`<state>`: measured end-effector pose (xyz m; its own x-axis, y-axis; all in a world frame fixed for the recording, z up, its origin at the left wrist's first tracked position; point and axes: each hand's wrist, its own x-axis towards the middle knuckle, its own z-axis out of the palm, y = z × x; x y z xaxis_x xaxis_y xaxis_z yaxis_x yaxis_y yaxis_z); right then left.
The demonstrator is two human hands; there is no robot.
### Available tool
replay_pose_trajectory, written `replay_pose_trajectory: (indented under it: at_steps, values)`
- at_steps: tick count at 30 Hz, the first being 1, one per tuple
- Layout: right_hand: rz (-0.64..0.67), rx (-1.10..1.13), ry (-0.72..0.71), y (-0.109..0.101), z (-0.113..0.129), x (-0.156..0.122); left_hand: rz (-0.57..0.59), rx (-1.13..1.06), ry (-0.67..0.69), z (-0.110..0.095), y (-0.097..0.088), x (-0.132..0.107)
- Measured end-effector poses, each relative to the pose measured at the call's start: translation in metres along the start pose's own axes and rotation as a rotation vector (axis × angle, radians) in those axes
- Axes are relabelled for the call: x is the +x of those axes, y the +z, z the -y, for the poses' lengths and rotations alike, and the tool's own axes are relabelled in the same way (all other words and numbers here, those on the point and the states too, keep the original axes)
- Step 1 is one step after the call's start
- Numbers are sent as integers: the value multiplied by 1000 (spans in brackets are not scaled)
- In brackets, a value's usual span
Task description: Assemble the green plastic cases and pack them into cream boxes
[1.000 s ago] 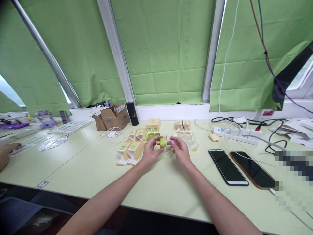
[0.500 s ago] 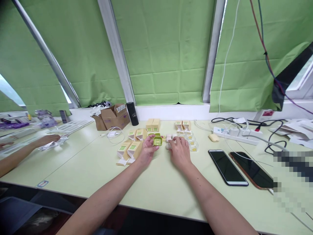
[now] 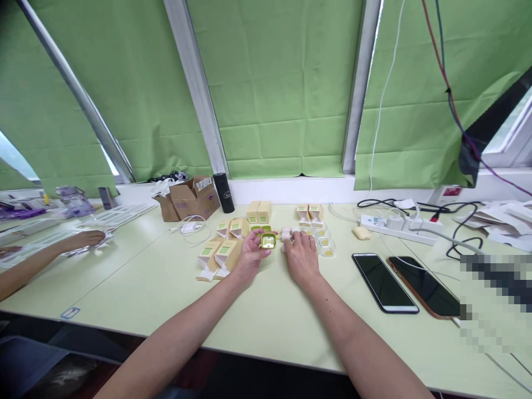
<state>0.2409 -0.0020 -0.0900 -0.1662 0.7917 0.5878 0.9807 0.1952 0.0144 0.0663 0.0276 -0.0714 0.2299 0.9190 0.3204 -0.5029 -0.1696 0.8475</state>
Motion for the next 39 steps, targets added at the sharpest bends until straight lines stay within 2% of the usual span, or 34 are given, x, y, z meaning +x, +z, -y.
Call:
replay_pose_trajectory:
  at_steps: [3,5,8,10,14,17,21,28,33,39]
  values:
    - [-49,134,37,2,-2,0,-15,13,18,-1,0,0]
    - [-130,326,126,3,-5,1,-23,11,28,-2,0,0]
    - [-270,769,263,3,-9,5,-38,-1,36,-3,-1,1]
    - [-299,1136,331,1,-9,7,-52,-18,39,-2,-3,2]
    - [-140,1862,514,-6,-8,7,-85,-52,22,2,-5,3]
    - [-30,2133,615,-10,-6,6,-91,-53,11,4,-6,4]
    - [35,2204,617,-14,-6,5,-66,-39,3,4,-7,4]
    - [39,2164,515,-20,-4,4,-29,-43,-14,-2,-1,1]
    - [47,2107,543,-22,-1,3,-25,-36,-26,-3,1,0]
    - [-18,2017,577,-27,1,3,-1,23,-37,-2,0,-1]
